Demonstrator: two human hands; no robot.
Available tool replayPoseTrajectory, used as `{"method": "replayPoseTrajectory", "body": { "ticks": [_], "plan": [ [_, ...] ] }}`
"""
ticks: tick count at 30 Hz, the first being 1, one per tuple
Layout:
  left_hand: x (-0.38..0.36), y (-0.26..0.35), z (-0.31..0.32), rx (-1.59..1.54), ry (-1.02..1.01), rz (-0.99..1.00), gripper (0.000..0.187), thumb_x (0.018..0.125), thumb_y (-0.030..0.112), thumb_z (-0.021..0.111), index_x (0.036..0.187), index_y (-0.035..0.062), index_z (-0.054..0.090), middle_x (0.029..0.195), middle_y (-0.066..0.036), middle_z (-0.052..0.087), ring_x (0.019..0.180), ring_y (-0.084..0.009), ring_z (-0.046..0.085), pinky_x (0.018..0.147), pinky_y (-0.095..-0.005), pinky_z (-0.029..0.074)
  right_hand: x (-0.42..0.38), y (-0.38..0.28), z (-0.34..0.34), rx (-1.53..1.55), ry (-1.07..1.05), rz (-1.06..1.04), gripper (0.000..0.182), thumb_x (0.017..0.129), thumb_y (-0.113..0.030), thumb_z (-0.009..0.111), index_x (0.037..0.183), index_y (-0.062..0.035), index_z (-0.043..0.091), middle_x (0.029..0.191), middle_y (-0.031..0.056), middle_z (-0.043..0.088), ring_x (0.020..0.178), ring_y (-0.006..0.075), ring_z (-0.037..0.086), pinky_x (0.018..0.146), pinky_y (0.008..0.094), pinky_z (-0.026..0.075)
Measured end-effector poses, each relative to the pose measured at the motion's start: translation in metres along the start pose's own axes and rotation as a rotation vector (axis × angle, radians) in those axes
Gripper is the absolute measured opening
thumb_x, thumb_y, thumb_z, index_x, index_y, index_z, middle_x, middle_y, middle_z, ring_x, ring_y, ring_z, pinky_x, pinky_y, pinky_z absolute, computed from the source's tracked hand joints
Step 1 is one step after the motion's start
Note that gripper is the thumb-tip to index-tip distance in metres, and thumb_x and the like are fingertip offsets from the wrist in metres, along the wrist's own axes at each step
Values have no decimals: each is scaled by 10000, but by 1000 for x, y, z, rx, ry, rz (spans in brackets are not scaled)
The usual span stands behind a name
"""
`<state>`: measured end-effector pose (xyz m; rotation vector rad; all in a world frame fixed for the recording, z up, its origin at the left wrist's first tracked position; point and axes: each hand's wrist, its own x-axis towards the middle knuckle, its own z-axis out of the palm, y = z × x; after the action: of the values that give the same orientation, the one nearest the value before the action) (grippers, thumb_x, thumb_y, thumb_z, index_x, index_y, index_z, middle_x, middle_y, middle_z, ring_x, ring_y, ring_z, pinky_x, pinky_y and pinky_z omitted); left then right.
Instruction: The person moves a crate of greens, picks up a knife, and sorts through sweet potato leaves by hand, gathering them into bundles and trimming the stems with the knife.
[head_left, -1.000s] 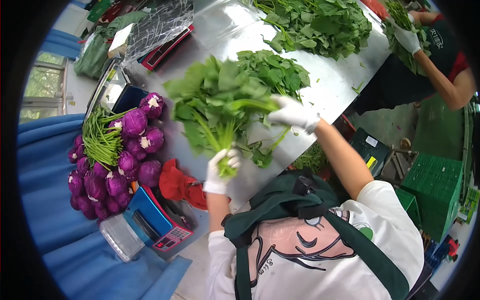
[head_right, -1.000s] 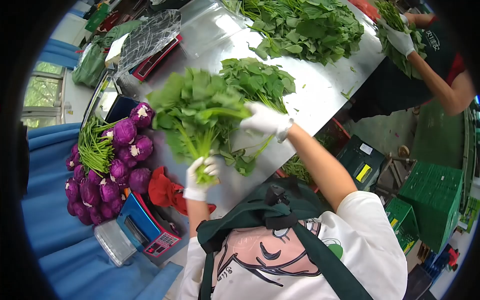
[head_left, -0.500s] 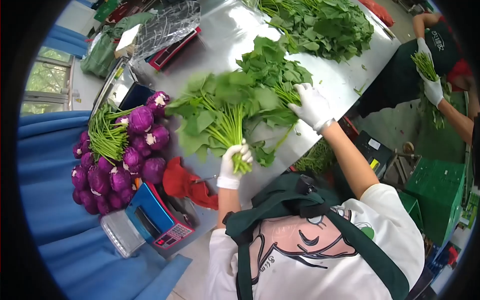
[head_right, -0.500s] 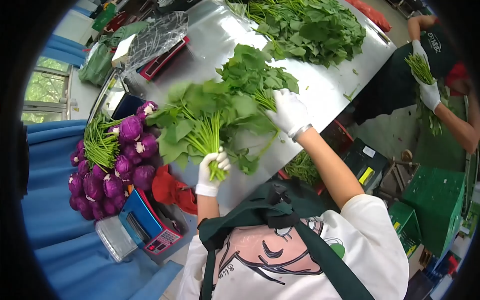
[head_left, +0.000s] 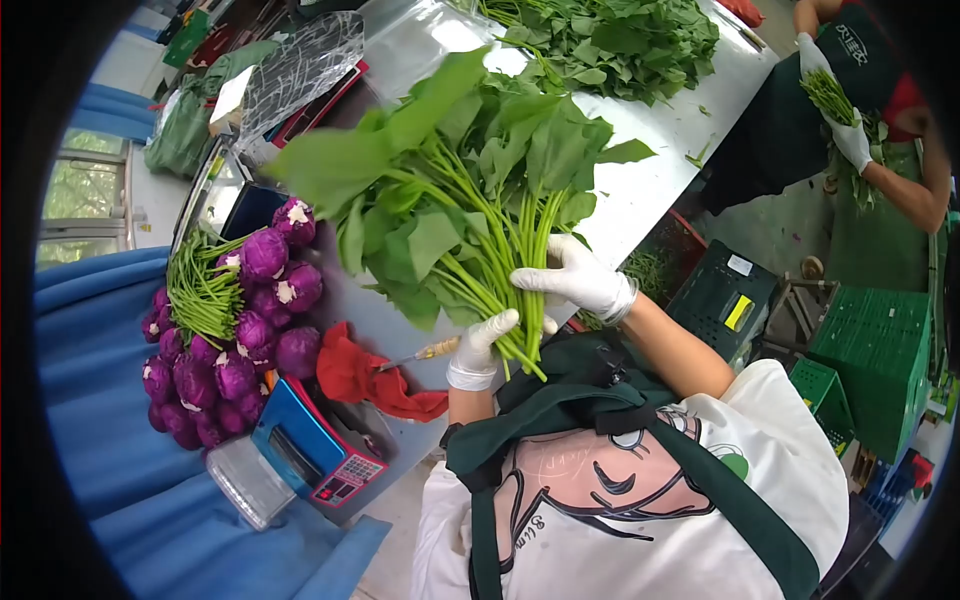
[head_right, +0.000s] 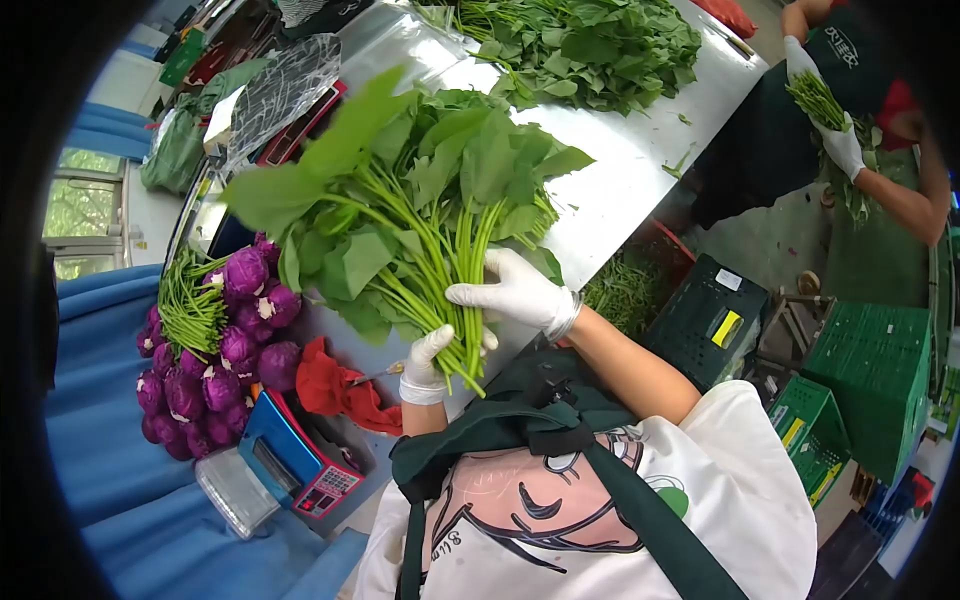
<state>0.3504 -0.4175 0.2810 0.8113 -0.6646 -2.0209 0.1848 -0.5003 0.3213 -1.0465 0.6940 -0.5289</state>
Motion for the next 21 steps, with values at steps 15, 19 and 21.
{"method": "replayPoseTrajectory", "body": {
  "ticks": [15, 19, 21],
  "plan": [
    [-4, -19, 0, -163, 99, -62, 532, 777, 140, 524, 1242, -61, 364, 1113, -237, 535, 966, -321, 573, 823, -396, 477, -14, 11, -15, -107, -110, 133, 426, 829, -307, 597, 1106, 5, 509, 988, 78, 584, 918, 141, 518, 841, 289, 408],
    [-8, -18, 12, -36, 206, -39, 466, 791, 117, 543, 1205, -56, 415, 1064, -211, 563, 943, -289, 582, 823, -375, 474, -21, 5, -14, -162, -129, 40, 463, 834, -327, 590, 1145, 1, 491, 1012, 87, 583, 917, 154, 521, 842, 286, 410],
    [-11, -19, 16, -4, 252, -5, 435, 801, 101, 542, 1192, -52, 429, 1048, -195, 570, 929, -283, 590, 814, -369, 479, -24, 2, -11, -220, -105, 9, 479, 832, -334, 592, 1157, 1, 484, 1023, 88, 583, 916, 157, 523, 841, 286, 412]
  ]
}}
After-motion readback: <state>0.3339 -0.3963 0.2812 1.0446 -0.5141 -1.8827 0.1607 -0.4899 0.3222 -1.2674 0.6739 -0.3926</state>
